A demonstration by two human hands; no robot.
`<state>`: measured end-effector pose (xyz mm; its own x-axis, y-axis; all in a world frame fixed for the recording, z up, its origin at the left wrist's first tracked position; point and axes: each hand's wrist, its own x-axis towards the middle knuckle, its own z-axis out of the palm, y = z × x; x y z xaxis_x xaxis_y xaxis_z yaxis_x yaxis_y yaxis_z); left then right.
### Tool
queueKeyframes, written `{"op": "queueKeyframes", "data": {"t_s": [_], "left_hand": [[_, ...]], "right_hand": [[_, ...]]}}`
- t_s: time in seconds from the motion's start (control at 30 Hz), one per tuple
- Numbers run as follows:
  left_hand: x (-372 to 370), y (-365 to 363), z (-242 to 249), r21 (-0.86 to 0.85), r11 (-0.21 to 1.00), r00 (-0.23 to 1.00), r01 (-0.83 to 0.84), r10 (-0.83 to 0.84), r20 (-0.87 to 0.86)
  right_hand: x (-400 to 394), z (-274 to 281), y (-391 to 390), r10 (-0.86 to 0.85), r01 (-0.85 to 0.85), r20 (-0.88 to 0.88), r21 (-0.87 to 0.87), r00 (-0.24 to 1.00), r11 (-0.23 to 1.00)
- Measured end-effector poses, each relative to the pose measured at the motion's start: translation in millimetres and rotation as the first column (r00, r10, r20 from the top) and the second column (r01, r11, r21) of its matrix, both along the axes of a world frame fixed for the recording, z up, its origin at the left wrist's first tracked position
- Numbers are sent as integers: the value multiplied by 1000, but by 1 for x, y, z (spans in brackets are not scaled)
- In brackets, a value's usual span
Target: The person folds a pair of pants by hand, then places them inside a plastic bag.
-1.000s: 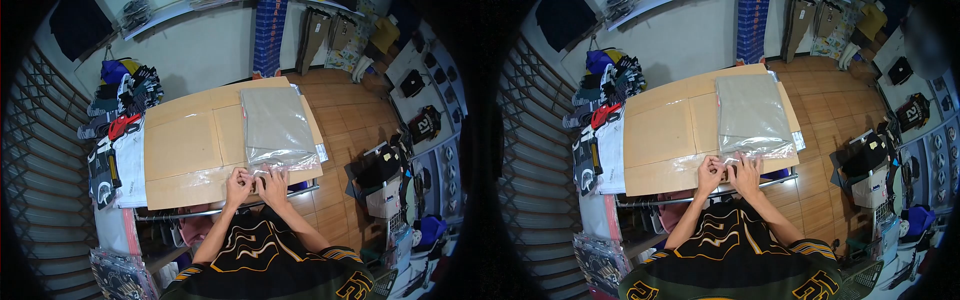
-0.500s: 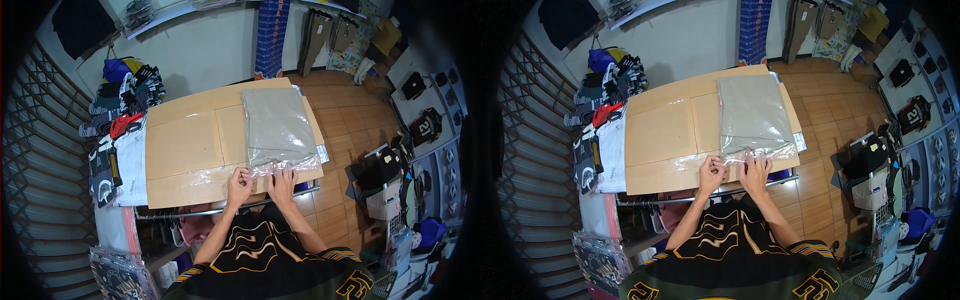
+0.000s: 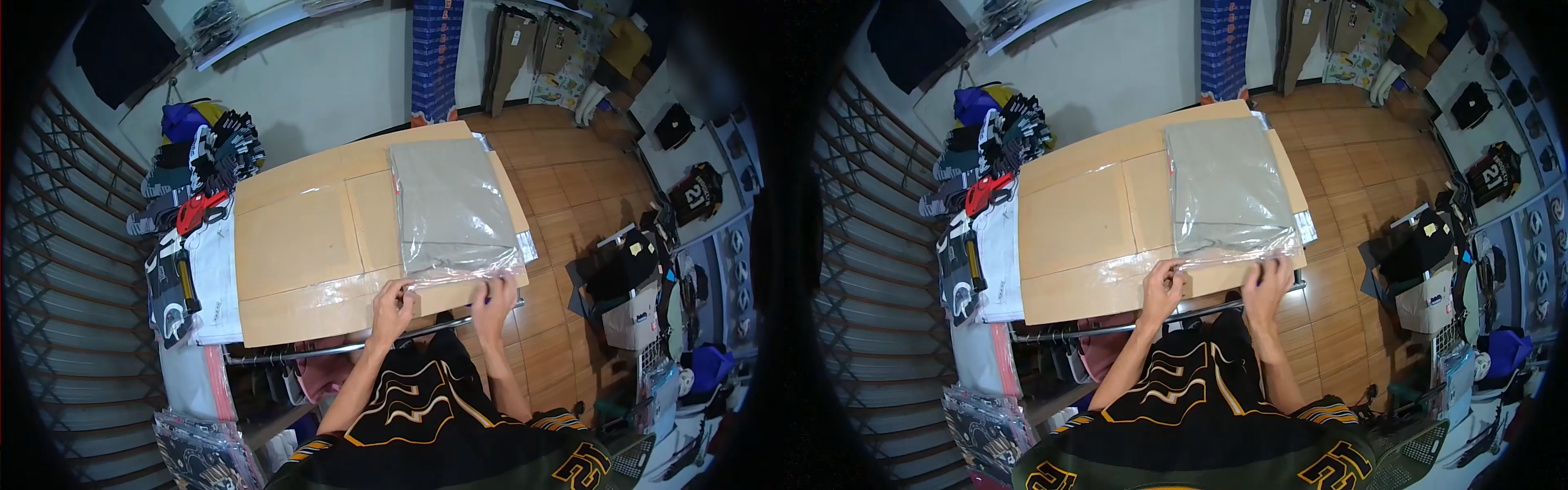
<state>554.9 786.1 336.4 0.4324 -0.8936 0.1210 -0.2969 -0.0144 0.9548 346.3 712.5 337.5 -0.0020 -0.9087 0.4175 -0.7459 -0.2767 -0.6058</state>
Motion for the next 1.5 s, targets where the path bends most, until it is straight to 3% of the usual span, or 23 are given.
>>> {"op": "queueKeyframes", "data": {"t_s": [0.03,0.1,0.17,0.2,0.23,0.33,0.47,0.53,0.77,0.83,0.93,1.13,1.5], "left_hand": [[2,0,-6,-34,999,998,13,-11,67],[4,0,-9,-63,997,991,33,-24,134],[0,-1,-2,99,995,997,0,8,-77],[0,-2,-2,105,994,997,7,1,-79],[0,-3,-2,91,996,994,-18,28,-105],[-3,-5,4,72,994,975,-78,91,-203],[-2,-9,2,68,991,942,-118,134,-307],[-2,-9,2,76,989,937,-130,147,-318],[1,-9,2,125,981,913,-151,187,-364],[0,-10,4,137,978,910,-158,198,-365],[0,-10,7,173,971,910,-164,216,-354],[2,-9,7,186,968,912,-166,223,-346],[-3,-7,2,167,964,903,-207,254,-347]], "right_hand": [[-12,-5,-7,-2,2,1,2,1000,1000],[-30,-13,-15,-172,176,381,25,908,984],[-35,12,-25,-255,218,472,132,844,967],[-38,22,-31,-337,243,548,240,766,940],[-47,20,-38,-346,250,544,244,764,937],[-76,7,-68,-255,173,317,264,914,949],[-92,7,-85,-166,67,290,321,942,945],[-93,9,-86,-129,-19,299,447,945,895],[-105,-10,-98,-28,-154,337,500,941,852],[-103,5,-98,-101,-243,453,638,886,731],[-103,19,-99,-140,-358,571,666,809,655],[-111,23,-102,-132,-478,649,668,749,570],[-117,1,-104,-9,-519,649,616,761,592]]}}
